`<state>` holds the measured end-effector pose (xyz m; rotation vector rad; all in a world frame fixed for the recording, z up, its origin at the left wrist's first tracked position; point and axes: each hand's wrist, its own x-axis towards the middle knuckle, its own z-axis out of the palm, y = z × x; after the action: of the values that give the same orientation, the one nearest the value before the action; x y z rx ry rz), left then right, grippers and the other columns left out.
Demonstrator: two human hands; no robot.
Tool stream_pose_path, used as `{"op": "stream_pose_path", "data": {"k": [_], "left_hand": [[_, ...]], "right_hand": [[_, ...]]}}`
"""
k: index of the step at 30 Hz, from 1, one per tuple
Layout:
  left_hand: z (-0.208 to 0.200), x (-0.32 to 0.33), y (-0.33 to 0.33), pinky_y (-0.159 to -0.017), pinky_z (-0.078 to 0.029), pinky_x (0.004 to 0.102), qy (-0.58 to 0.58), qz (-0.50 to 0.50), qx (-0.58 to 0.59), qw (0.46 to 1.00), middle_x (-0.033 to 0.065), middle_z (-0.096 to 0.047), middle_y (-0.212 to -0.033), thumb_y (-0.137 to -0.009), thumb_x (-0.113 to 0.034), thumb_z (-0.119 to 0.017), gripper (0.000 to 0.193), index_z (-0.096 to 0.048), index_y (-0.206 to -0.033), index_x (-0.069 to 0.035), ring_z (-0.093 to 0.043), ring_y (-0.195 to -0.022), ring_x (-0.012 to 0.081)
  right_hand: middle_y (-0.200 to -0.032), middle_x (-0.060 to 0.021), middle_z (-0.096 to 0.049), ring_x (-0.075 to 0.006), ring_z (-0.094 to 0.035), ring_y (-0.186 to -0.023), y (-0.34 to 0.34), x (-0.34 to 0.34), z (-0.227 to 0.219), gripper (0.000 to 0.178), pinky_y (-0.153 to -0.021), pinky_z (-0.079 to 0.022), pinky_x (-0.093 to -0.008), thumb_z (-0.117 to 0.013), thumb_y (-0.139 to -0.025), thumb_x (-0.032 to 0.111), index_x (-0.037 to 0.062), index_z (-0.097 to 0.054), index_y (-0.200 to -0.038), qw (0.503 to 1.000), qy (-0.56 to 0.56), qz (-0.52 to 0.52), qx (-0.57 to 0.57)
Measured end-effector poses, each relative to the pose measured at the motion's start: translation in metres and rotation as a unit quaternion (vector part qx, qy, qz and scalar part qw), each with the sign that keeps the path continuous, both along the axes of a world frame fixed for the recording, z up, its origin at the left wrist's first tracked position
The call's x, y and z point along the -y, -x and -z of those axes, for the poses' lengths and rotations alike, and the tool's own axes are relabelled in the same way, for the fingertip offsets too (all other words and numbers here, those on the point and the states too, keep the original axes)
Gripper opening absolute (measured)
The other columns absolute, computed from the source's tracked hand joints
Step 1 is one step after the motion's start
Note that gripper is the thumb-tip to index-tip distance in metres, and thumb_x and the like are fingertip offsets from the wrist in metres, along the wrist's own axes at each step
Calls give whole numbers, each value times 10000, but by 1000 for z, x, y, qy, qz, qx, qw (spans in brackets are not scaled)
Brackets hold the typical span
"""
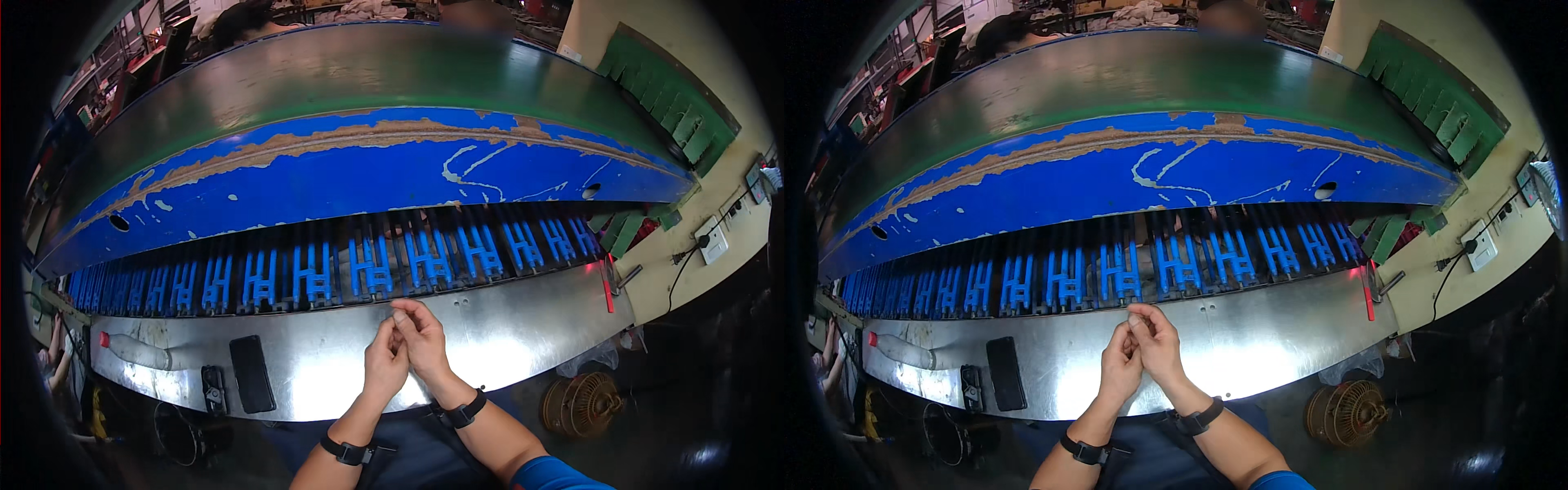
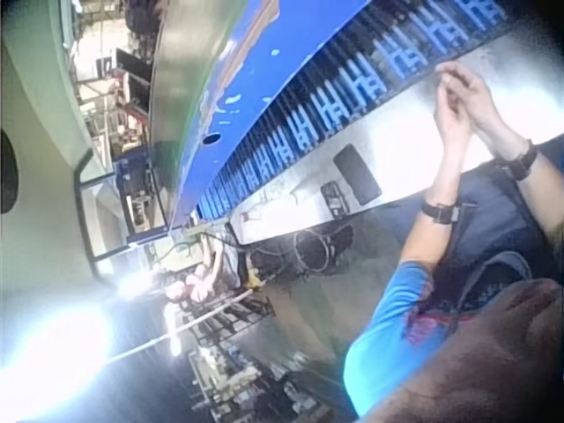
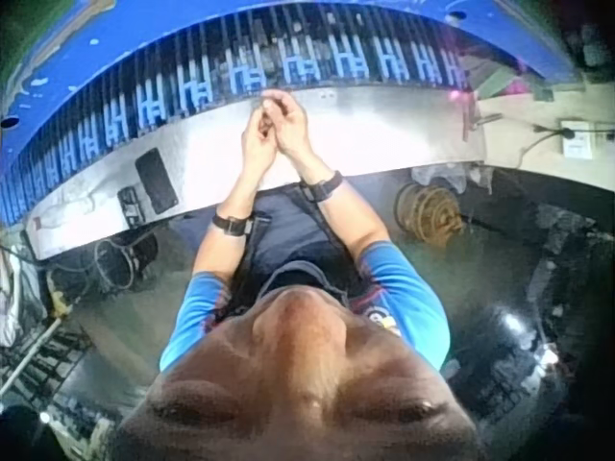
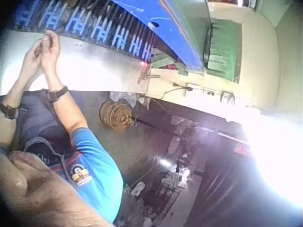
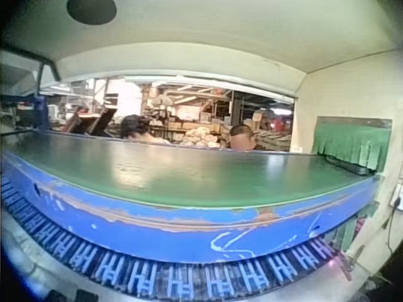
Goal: Placing small shoe components into slots on a manufacturing conveyor machine.
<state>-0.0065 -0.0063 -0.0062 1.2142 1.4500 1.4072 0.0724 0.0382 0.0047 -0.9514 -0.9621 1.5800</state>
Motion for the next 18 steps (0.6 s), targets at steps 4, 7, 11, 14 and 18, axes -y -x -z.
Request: {"op": "stream_pose_path", "data": {"k": [4, 7, 11, 14, 18], "left_hand": [[1, -3, -2, -670, -492, 275, 1, 6, 16, 1000, 102, -653, -877, -892, 38, -555, 427, -524, -1307, -62, -611, -718, 127], [5, -2, -4, -699, -496, 265, 5, 5, 39, 999, 102, -664, -934, -904, 29, -557, 478, -494, -1367, -73, -614, -752, 117], [1, -2, -5, -740, -500, 259, -12, 15, 59, 998, 97, -673, -1003, -914, 24, -559, 489, -484, -1387, -75, -624, -818, 108], [-2, -2, -5, -754, -502, 258, -4, 23, 58, 998, 96, -675, -1029, -919, 16, -563, 473, -496, -1378, -73, -630, -848, 109], [-3, -1, -4, -765, -504, 259, 0, 26, 63, 998, 100, -676, -1058, -926, 3, -565, 465, -501, -1379, -74, -631, -872, 113]], "right_hand": [[-907, -25, -620, -66, -588, -737, -1, -2, -5, 212, -631, -509, -204, -581, -974, 99, 3, -590, -1162, 999, 23, -8, -26], [-918, -27, -613, -67, -585, -736, -1, 0, -5, 224, -618, -507, -203, -581, -976, 106, 8, -573, -1177, 998, 35, -10, -52], [-931, -29, -603, -67, -577, -740, -2, 0, -4, 224, -615, -504, -200, -571, -981, 99, 5, -562, -1183, 999, 24, -1, -42], [-932, -30, -598, -67, -575, -748, -2, 1, -3, 228, -617, -503, -200, -570, -981, 98, 1, -559, -1187, 999, 16, 9, -42], [-934, -31, -587, -68, -569, -760, 0, 3, -12, 250, -630, -503, -203, -578, -976, 99, 1, -552, -1205, 999, 22, 21, -37]]}}
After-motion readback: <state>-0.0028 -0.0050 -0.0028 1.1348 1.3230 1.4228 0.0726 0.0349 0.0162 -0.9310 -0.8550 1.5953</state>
